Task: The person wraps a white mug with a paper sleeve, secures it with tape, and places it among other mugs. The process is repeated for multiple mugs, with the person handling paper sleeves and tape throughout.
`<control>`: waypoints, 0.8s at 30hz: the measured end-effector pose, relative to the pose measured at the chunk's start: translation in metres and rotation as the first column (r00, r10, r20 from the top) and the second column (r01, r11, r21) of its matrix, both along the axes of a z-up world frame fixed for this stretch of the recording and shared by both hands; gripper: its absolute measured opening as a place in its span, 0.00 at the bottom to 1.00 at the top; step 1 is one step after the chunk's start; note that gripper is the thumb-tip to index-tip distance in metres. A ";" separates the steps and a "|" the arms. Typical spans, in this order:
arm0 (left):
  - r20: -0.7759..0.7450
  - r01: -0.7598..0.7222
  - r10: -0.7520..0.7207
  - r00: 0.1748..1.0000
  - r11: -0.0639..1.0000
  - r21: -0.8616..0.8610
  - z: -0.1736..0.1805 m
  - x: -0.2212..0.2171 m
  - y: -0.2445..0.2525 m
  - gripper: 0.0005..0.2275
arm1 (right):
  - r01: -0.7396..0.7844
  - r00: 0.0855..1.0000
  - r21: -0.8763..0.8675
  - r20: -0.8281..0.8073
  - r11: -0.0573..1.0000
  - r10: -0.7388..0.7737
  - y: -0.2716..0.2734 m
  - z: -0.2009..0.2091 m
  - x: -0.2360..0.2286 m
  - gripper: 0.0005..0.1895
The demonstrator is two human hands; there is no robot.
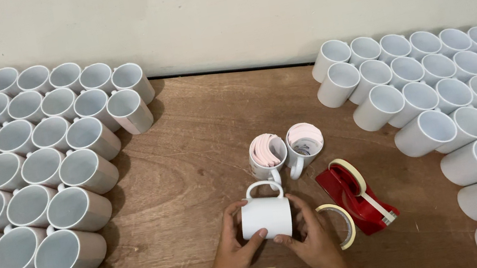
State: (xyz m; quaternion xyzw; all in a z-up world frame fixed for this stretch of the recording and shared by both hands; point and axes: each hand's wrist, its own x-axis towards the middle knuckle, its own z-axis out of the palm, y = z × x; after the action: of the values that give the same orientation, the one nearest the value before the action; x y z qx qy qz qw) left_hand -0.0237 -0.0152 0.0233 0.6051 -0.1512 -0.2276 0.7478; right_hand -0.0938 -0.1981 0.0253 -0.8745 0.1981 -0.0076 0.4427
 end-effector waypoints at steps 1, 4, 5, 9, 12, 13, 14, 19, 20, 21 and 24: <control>0.001 0.005 -0.005 1.000 1.000 -0.001 -0.002 -0.001 0.001 0.25 | 0.005 1.000 -0.001 0.001 1.000 -0.005 0.001 0.000 0.000 0.48; -0.029 -0.040 0.041 0.999 0.999 0.029 -0.007 -0.004 0.004 0.26 | -0.058 0.998 -0.026 0.013 0.998 0.058 0.001 -0.003 -0.002 0.48; -0.013 -0.034 0.034 0.999 0.999 0.001 -0.010 -0.004 0.005 0.26 | -0.080 0.994 -0.025 0.069 0.997 0.081 0.001 -0.008 -0.003 0.48; 0.087 0.008 -0.001 0.996 0.997 -0.078 -0.016 -0.004 0.008 0.27 | -0.114 0.987 -0.056 0.104 0.992 0.120 0.002 -0.002 -0.001 0.46; 0.063 0.028 -0.023 0.998 0.996 -0.079 -0.015 -0.004 0.008 0.28 | -0.150 0.969 -0.113 0.179 0.982 0.169 0.000 -0.012 0.000 0.46; 0.056 0.026 -0.022 0.998 0.997 -0.078 -0.018 -0.005 0.008 0.28 | -0.152 0.970 -0.111 0.173 0.982 0.170 0.000 -0.010 0.000 0.46; 0.089 0.016 -0.009 0.996 0.996 -0.083 -0.020 -0.005 0.007 0.27 | -0.159 0.970 -0.132 0.165 0.978 0.180 -0.001 -0.009 -0.001 0.46; 0.078 0.044 -0.047 0.996 0.999 0.030 -0.021 -0.009 0.008 0.27 | -0.181 0.969 -0.176 0.135 0.968 0.206 -0.001 -0.007 0.002 0.44; 0.107 0.048 -0.053 0.993 0.998 0.049 -0.023 -0.009 0.008 0.27 | -0.184 0.971 -0.176 0.123 0.967 0.207 -0.001 -0.007 0.003 0.44; 0.136 0.052 -0.061 0.989 0.996 0.067 -0.024 -0.009 0.007 0.27 | -0.187 0.972 -0.176 0.110 0.966 0.209 -0.002 -0.007 0.004 0.45; 0.186 0.008 -0.028 0.982 0.994 0.107 -0.034 -0.008 0.007 0.28 | -0.217 0.947 -0.203 0.192 0.955 0.256 -0.002 -0.008 0.007 0.44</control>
State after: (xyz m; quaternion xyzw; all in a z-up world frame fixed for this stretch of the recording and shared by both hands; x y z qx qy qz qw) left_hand -0.0316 -0.0086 -0.0102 0.6610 -0.2142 -0.1843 0.6951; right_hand -0.0870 -0.2003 0.0172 -0.9222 0.0407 -0.0671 0.3788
